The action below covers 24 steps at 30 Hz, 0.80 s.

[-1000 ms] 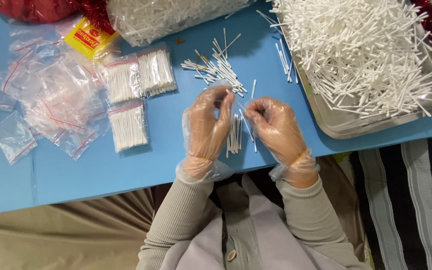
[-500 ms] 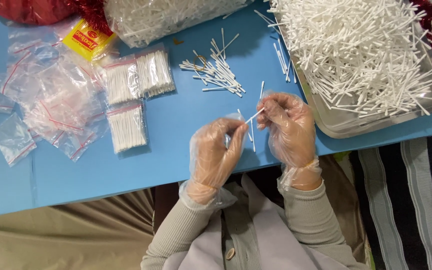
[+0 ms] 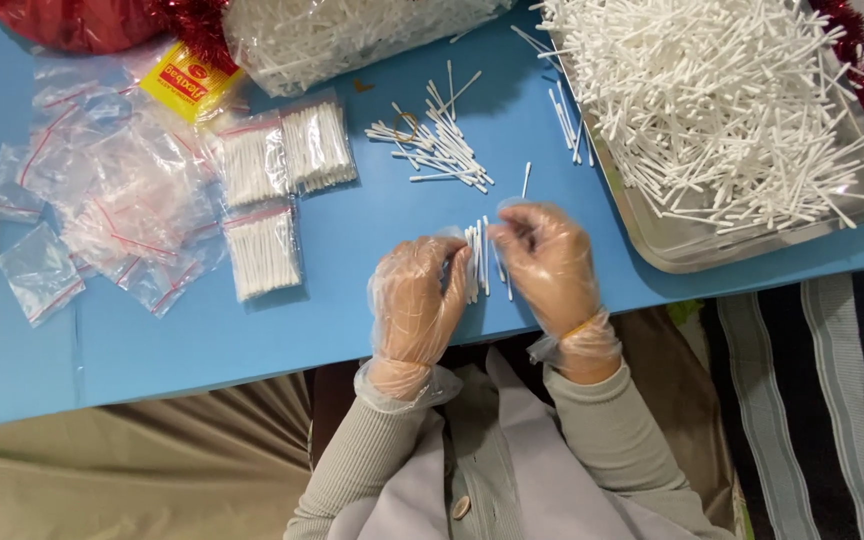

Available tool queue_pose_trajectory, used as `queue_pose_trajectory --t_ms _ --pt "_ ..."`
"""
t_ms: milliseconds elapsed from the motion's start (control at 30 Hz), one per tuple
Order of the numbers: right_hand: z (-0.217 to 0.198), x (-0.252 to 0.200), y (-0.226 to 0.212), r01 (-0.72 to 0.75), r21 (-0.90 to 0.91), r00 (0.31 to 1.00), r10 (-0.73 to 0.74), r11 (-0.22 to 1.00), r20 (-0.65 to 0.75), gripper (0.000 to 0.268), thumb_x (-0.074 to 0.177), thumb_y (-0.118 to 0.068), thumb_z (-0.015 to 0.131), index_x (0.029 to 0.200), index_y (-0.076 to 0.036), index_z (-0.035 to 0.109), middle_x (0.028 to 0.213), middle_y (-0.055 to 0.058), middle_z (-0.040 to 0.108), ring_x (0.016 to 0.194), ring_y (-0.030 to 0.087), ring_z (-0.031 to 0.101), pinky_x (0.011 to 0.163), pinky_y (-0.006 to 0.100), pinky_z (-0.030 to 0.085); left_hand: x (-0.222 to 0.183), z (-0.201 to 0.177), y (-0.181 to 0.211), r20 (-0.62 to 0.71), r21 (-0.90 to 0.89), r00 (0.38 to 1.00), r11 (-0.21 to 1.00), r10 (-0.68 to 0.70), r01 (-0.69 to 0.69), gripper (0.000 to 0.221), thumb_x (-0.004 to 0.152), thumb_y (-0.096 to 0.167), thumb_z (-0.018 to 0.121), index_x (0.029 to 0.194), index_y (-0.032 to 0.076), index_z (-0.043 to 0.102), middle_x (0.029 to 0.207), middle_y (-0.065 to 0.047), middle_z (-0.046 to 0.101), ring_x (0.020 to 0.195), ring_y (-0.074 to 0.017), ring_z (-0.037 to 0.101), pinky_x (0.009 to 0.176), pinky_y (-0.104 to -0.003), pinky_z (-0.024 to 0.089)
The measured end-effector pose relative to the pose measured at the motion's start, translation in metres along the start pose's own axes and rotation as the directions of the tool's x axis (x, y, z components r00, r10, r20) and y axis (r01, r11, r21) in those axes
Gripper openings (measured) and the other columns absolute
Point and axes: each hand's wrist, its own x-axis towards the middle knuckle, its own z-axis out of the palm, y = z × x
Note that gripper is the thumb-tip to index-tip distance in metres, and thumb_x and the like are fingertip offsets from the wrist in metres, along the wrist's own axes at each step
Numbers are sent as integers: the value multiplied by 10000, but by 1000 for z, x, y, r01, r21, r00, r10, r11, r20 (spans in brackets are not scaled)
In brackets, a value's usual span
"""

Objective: The person picks up cotton swabs from a blue table, gathers them into small groups, and places the groups into clear plastic bags.

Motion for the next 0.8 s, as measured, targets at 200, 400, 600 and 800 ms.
queue_pose_trajectory --t_ms 200,400,600,800 --pt "-19 20 27 79 -271 995 -94 959 -40 68 972 -76 753 980 -13 730 802 126 657 706 258 688 568 312 545 14 8 4 -4 3 999 999 37 -37 152 981 230 680 877 135 738 722 -42 719 701 -259 711 677 -372 559" --pt "-3 40 56 21 -615 1000 -17 789 12 275 907 -306 785 853 -47 707 725 138 678 766 393 723 642 481 583 29 24 4 56 79 996 994 74 -78 155 968 238 660 881 130 729 706 -70 681 712 -298 703 655 -401 555" --pt "0 36 37 -24 -682 999 34 731 2 174 982 -185 605 861 -70 651 790 159 675 813 423 730 661 523 594 31 27 3 110 130 992 989 62 -76 168 959 269 651 906 130 728 721 -82 668 746 -318 703 667 -441 550" --pt "-21 21 5 -10 -297 993 45 955 112 114 1025 -115 521 946 -82 597 791 153 655 846 408 696 720 462 540 30 20 6 68 -22 996 998 52 -50 202 977 247 660 1096 95 720 833 -90 737 827 -302 733 721 -419 585"
